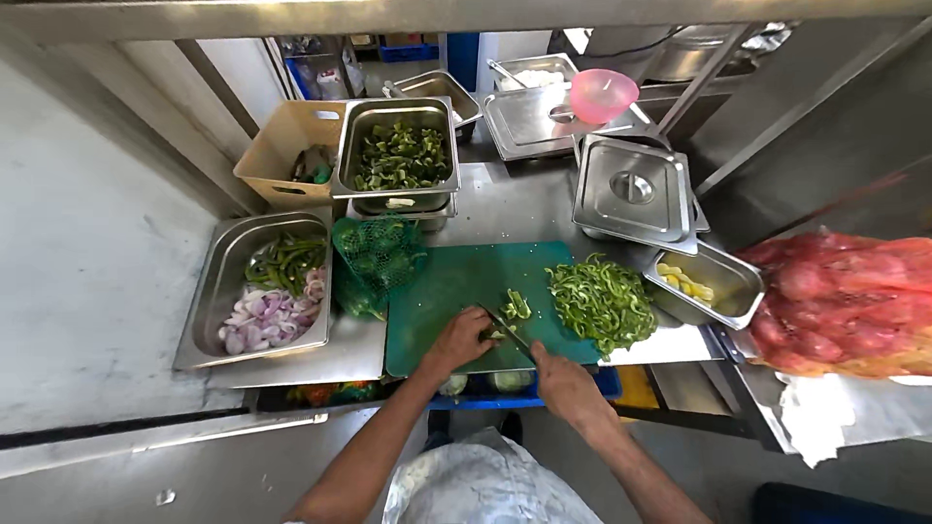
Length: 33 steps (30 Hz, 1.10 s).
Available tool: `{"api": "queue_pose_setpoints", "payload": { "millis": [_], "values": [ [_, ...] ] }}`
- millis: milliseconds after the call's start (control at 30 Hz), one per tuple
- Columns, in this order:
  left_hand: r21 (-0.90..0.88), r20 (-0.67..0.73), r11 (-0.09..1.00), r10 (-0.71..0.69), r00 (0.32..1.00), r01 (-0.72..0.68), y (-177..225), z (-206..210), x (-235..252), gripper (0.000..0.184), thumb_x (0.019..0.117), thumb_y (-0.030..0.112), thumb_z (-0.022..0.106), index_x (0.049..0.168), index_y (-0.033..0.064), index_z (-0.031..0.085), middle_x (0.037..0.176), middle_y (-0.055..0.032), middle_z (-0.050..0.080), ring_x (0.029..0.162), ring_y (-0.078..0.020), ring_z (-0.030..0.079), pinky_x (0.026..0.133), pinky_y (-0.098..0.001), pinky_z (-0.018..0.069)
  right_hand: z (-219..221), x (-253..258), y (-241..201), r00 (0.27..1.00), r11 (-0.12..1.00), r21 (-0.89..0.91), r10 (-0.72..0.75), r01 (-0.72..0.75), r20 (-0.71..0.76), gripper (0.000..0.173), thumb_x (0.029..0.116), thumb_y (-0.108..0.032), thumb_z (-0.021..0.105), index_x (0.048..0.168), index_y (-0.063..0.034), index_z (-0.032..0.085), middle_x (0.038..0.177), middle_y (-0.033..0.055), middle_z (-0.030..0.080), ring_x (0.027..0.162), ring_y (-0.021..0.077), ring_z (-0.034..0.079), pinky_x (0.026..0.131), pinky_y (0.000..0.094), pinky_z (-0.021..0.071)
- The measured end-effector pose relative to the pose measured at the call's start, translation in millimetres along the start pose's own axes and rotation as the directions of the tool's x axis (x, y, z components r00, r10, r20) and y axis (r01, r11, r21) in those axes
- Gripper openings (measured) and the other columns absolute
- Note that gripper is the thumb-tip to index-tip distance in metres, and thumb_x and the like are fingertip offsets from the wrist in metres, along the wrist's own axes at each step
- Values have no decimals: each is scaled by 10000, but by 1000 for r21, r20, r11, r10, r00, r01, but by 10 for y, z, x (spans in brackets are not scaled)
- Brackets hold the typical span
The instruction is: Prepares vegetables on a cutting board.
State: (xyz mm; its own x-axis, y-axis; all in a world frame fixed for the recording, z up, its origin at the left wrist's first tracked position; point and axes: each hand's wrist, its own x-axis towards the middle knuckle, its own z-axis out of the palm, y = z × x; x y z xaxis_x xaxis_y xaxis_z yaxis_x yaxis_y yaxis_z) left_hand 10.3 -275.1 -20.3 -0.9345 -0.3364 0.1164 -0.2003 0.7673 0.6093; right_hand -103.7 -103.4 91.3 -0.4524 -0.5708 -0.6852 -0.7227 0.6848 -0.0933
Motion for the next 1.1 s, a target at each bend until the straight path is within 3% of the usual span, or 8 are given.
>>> {"api": "queue_pose_setpoints", "payload": {
  "millis": [100, 233, 367, 433, 500, 700, 800, 1100],
  "values": [
    [27, 25, 999, 40, 999, -41, -18, 26, 16, 227, 908, 290, 781, 894, 65, 757, 1029, -66, 727, 1073, -208, 676, 996, -378, 552, 251, 285, -39, 1000, 999, 48, -12, 12, 5, 562, 1032, -88, 471, 1565, -150, 303, 1203, 235, 666, 1124, 418, 676, 921, 574, 555],
    [14, -3, 1000, -22, 1000, 22, -35, 40, -35, 214, 938, 282, 746, 931, 68, 757, 1054, -62, 729, 1082, -193, 677, 1001, -368, 552, 121, 365, 76, 995, 990, 101, -96, 96, -6, 446, 1076, -201, 464, 1510, -142, 380, 1191, 231, 669, 1122, 419, 671, 937, 587, 541],
    [-80, -191, 975, -221, 956, 209, 71, 157, -41, 392, 902, 403, 757, 1181, 127, 744, 1218, -81, 705, 1166, -221, 665, 1019, -429, 556, -20, 231, 316, 976, 945, 273, -133, 177, -174, 363, 1094, -301, 458, 1421, -144, 454, 1056, 166, 682, 995, 346, 695, 882, 540, 559],
    [-16, -151, 951, -308, 939, 309, 231, 216, 84, 695, 840, 630, 737, 1397, 228, 629, 1377, -46, 632, 1288, -243, 580, 1083, -480, 495, -57, 185, 436, 966, 914, 361, -103, 186, -236, 372, 1090, -312, 482, 1420, -143, 455, 1028, 164, 681, 972, 340, 695, 867, 550, 561],
    [102, -105, 930, -344, 933, 354, 302, 355, 241, 836, 818, 761, 661, 1478, 259, 555, 1439, -52, 580, 1333, -287, 523, 1075, -517, 472, -54, 164, 524, 960, 888, 427, -56, 173, -274, 370, 1087, -312, 495, 1414, -145, 453, 1017, 161, 680, 943, 330, 698, 837, 548, 568],
    [237, -99, 930, -264, 960, 280, 261, 521, 337, 525, 1015, 581, 505, 1223, 138, 694, 1262, -95, 660, 1223, -301, 600, 1008, -484, 521, 153, 162, 691, 945, 827, 538, 27, 162, -326, 367, 1082, -321, 499, 1401, -141, 470, 991, 131, 670, 781, 271, 691, 687, 488, 585],
    [239, -98, 934, -248, 964, 265, 257, 508, 318, 480, 988, 524, 565, 1166, 101, 706, 1190, -101, 695, 1162, -282, 648, 989, -467, 538, 279, 155, 709, 956, 822, 554, 42, 132, -291, 404, 1075, -325, 511, 1434, -147, 461, 993, 132, 679, 791, 273, 695, 708, 488, 586],
    [137, -66, 962, -230, 971, 237, 314, 474, 273, 511, 954, 426, 642, 1317, 67, 631, 1300, -159, 674, 1196, -324, 659, 1013, -481, 540, 394, 101, 851, 938, 783, 598, 54, 172, -342, 451, 1039, -282, 576, 1433, -87, 474, 968, 180, 688, 728, 325, 692, 639, 538, 579]
  ]
}}
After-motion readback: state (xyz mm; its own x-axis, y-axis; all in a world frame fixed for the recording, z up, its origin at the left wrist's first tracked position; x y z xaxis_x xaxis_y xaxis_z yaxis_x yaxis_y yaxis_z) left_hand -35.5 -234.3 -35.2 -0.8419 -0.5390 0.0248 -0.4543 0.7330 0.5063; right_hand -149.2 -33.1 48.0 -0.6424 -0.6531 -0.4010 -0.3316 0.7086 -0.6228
